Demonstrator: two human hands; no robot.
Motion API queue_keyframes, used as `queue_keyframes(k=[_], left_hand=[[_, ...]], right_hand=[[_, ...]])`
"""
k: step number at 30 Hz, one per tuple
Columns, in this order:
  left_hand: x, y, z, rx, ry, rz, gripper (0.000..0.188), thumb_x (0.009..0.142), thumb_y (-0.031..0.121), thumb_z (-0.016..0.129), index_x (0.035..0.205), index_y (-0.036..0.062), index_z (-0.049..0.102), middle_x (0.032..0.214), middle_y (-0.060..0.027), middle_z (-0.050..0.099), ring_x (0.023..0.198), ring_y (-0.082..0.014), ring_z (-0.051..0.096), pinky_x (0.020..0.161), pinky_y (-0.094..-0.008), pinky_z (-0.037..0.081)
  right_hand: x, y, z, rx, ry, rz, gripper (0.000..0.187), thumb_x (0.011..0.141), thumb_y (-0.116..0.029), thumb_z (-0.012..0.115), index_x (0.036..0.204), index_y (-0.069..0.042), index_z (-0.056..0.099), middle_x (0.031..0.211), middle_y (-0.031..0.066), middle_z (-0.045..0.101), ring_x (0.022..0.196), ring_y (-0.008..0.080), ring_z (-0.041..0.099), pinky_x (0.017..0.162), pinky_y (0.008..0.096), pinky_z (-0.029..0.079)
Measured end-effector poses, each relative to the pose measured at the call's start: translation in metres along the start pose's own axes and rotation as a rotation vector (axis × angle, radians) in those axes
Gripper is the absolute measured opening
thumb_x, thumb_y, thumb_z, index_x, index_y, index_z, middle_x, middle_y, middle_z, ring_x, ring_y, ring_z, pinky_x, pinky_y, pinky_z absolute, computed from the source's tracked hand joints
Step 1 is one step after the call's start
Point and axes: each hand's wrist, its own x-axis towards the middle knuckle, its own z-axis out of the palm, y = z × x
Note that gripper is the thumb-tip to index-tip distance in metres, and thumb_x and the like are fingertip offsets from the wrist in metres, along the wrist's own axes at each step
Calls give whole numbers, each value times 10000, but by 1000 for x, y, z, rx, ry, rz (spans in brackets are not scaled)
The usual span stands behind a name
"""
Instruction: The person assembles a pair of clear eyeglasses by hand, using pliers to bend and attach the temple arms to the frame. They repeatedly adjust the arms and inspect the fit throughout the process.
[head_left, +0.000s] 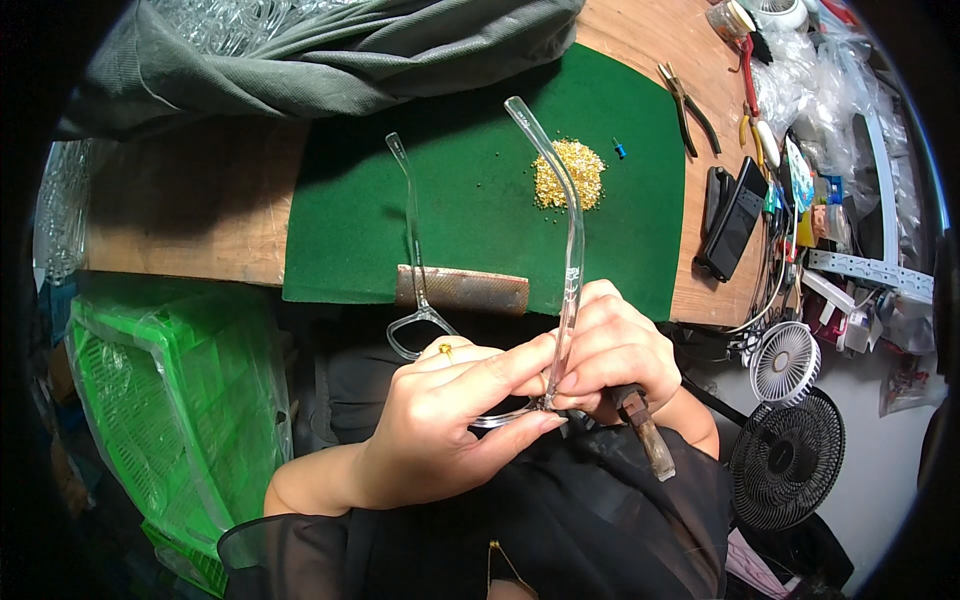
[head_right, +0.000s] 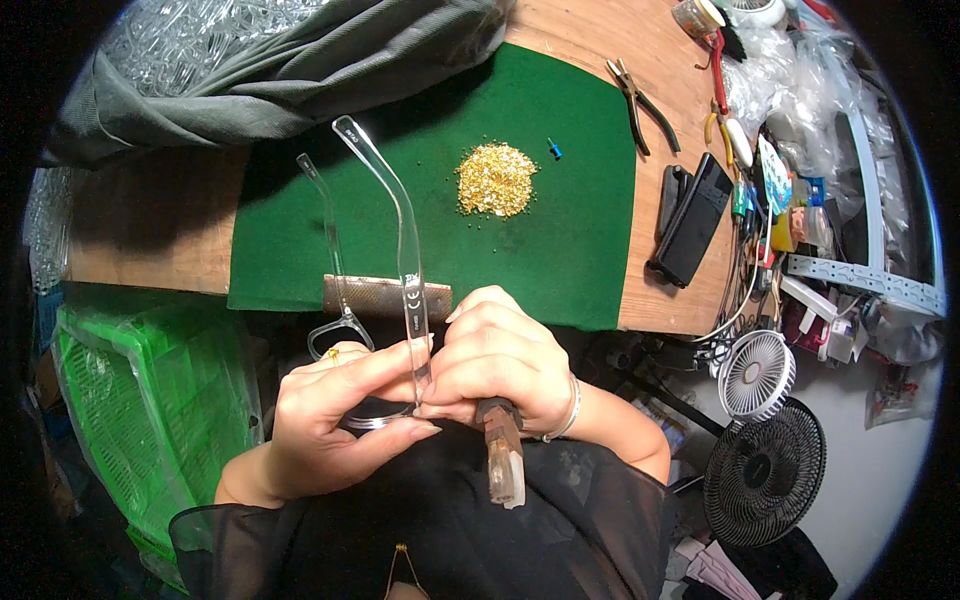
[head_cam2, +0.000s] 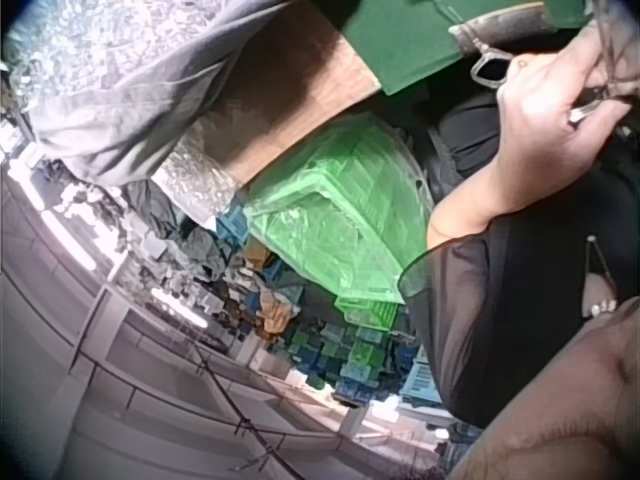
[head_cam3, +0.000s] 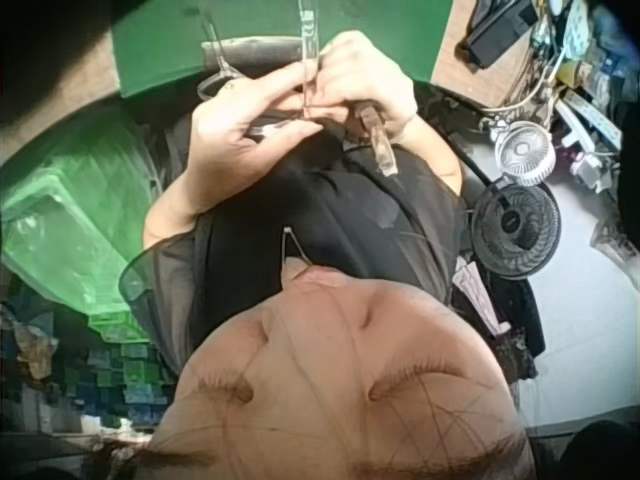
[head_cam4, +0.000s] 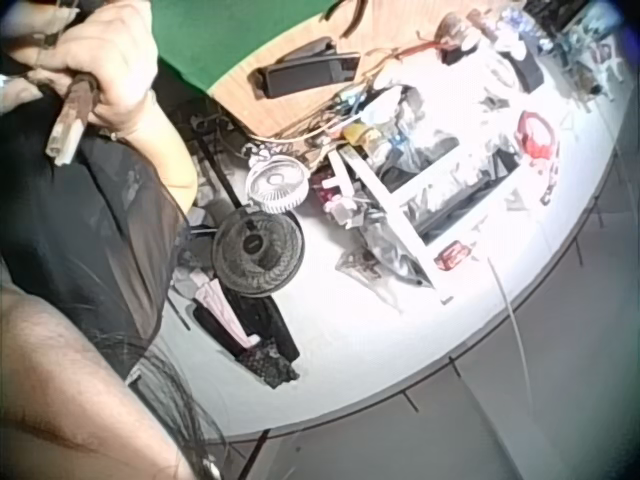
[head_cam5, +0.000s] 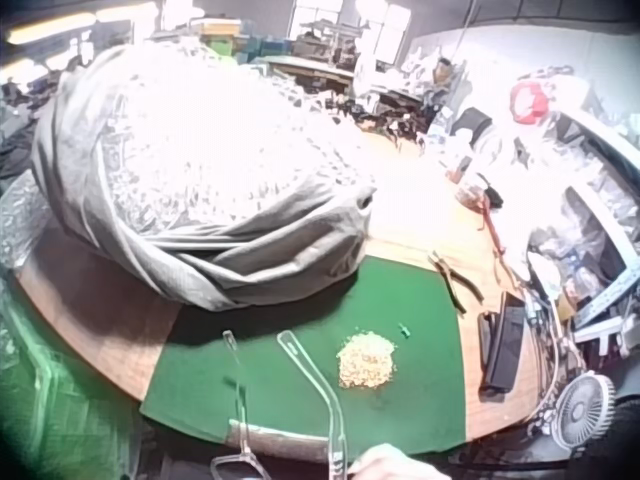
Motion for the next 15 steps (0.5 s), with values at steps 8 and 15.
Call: queue_keyframes(k=[8, 15], left_hand=[[0, 1, -2, 12, -16, -13, 552, 611, 40, 786, 1110, -62, 575, 905, -123, 679, 768, -199, 653, 685, -273, 474], [-1, -1, 1, 31, -4, 8, 542, 614, 34, 779, 1105, -65, 572, 862, -102, 689, 769, -187, 657, 676, -267, 465]], right_hand=[[4, 0, -3, -22, -59, -25, 195, 703, -120, 729, 857, -65, 623, 818, 29, 618, 705, 193, 565, 687, 337, 445], [4, -4, -9, -250, -102, -138, 211, 666, -125, 716, 846, -48, 637, 828, 48, 615, 699, 192, 558, 680, 342, 454]])
